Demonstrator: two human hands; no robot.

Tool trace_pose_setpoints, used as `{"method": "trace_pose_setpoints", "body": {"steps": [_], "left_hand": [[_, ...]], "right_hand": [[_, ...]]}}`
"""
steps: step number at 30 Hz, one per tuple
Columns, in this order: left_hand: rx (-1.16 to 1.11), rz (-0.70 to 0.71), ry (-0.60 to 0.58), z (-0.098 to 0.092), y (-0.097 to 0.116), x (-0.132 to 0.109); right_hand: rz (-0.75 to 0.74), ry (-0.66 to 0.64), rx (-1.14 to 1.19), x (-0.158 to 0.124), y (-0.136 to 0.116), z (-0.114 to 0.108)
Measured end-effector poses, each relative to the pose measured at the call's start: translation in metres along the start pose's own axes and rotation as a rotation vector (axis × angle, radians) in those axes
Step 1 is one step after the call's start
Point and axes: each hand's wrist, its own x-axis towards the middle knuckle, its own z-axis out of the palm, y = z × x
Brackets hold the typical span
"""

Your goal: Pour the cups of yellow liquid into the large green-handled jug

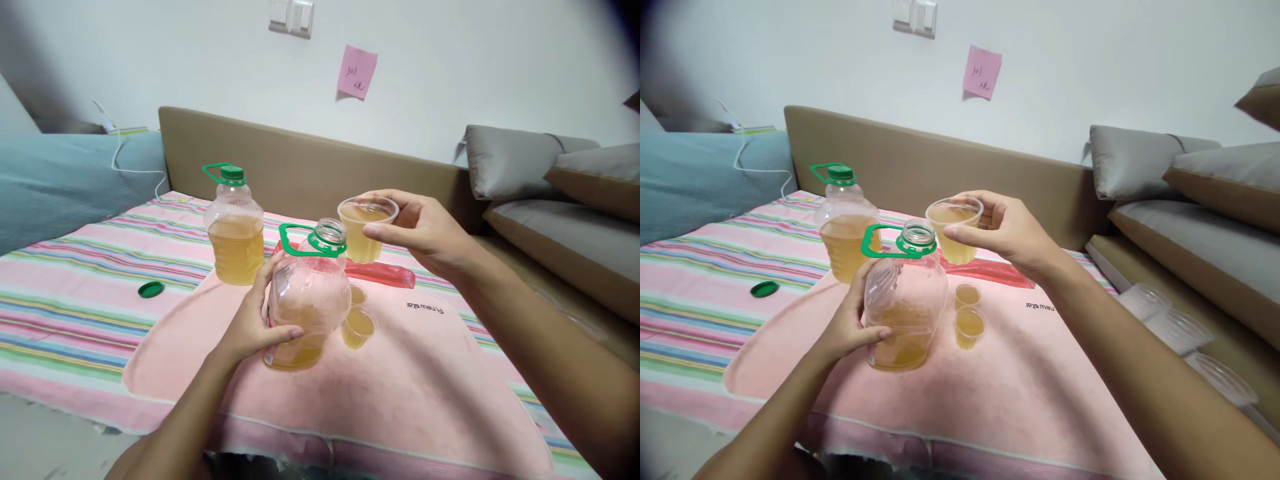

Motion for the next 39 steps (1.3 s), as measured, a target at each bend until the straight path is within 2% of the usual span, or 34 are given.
{"method": "trace_pose_setpoints", "body": {"steps": [22, 39], "left_hand": [[0.006, 0.005, -0.003, 0.000, -0.001, 0.000], [0.018, 0.000, 0.004, 0.001, -0.001, -0.001]], "right_hand": [[0.047, -0.119, -0.269, 0.010, -0.032, -0.012], [-0.013, -0.155, -0.467, 0.013, -0.048, -0.011]]}}
